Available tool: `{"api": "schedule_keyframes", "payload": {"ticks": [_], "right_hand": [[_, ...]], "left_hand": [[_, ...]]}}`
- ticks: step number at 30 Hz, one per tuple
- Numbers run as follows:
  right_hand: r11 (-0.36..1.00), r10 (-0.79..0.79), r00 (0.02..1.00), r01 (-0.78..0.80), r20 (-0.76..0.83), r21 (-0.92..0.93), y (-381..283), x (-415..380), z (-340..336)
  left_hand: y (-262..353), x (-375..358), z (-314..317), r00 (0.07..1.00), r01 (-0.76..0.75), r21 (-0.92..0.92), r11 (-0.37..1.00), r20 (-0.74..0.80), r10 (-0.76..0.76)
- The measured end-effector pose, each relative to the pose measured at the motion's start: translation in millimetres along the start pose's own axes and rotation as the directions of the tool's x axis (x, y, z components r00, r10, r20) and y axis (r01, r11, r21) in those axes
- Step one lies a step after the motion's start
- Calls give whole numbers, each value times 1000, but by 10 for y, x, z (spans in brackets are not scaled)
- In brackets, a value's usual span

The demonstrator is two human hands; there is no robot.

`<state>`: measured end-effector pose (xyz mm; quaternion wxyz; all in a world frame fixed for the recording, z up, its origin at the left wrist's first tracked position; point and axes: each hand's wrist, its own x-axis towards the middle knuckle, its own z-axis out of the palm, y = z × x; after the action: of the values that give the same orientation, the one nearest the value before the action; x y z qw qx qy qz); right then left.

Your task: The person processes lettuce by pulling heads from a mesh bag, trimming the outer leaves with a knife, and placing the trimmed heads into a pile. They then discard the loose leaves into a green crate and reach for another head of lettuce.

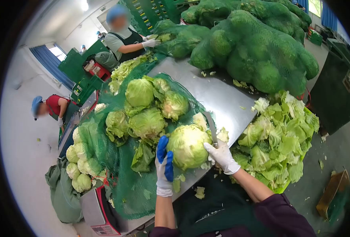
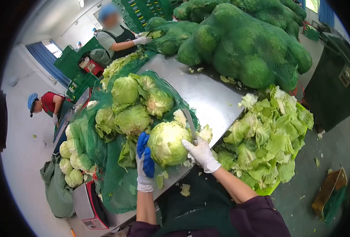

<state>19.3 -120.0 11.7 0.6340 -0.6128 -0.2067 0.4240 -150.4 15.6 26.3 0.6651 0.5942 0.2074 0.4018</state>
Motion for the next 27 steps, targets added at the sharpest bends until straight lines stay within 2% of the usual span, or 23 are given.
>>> {"api": "schedule_keyframes", "payload": {"ticks": [2,3,5,6,7,8,9,10,11,12,13,14,15,16,17,19,21,23,25,27], "right_hand": [[980,-197,978,197,68,13,-89,103,-145],[979,-196,972,186,129,83,-187,149,-204],[978,-145,966,172,213,-118,-78,420,-355],[977,-146,965,176,220,-124,-47,473,-371],[833,-343,928,373,147,-409,-15,496,-380],[579,-535,835,474,130,-663,16,505,-395],[579,-537,835,470,122,-667,-61,425,-401],[607,-512,856,417,68,-676,-205,252,-391],[631,-486,874,364,16,-685,-278,140,-383],[447,-631,775,392,27,-804,-237,85,-375],[447,-629,777,382,19,-809,-291,64,-346],[490,-455,888,193,-61,-850,-375,23,-300],[495,-262,953,-4,-153,-869,-412,-6,-293],[431,-316,938,12,-139,-902,-262,98,-341],[433,-318,937,7,-146,-901,-102,219,-365],[379,-575,815,189,-70,-906,-16,351,-315],[408,-526,847,170,-79,-897,-11,459,-351],[433,-385,917,80,-104,-898,-62,680,-405],[387,-348,934,62,-84,-920,-49,991,-541],[538,-449,892,228,-47,-812,49,1267,-688]], "left_hand": [[-19,107,-88,999,-35,4,999,-36,35],[66,177,13,998,-39,-5,999,-49,39],[212,317,244,993,107,14,994,-42,-106],[-115,491,224,998,35,300,953,-54,-19],[-174,521,324,999,17,240,971,-40,-8],[-213,575,383,997,67,326,943,-44,-55],[-179,641,478,993,114,407,906,-48,-104],[-202,643,527,999,-23,743,669,-8,43],[-230,614,635,988,-137,757,638,63,138],[-199,567,771,978,-184,794,580,90,187],[-163,538,882,964,-232,824,516,124,235],[-159,535,923,965,-236,820,522,132,228],[-154,531,942,965,-231,817,529,122,233],[-158,537,953,965,-226,815,534,111,239],[-188,551,941,964,-232,813,534,118,239],[-235,554,888,960,-243,791,561,114,255],[-267,514,884,961,-234,803,548,104,258],[-273,529,940,955,-204,809,551,42,293],[-239,463,972,945,-238,822,517,74,317],[-272,358,928,913,-304,828,471,113,392]]}}
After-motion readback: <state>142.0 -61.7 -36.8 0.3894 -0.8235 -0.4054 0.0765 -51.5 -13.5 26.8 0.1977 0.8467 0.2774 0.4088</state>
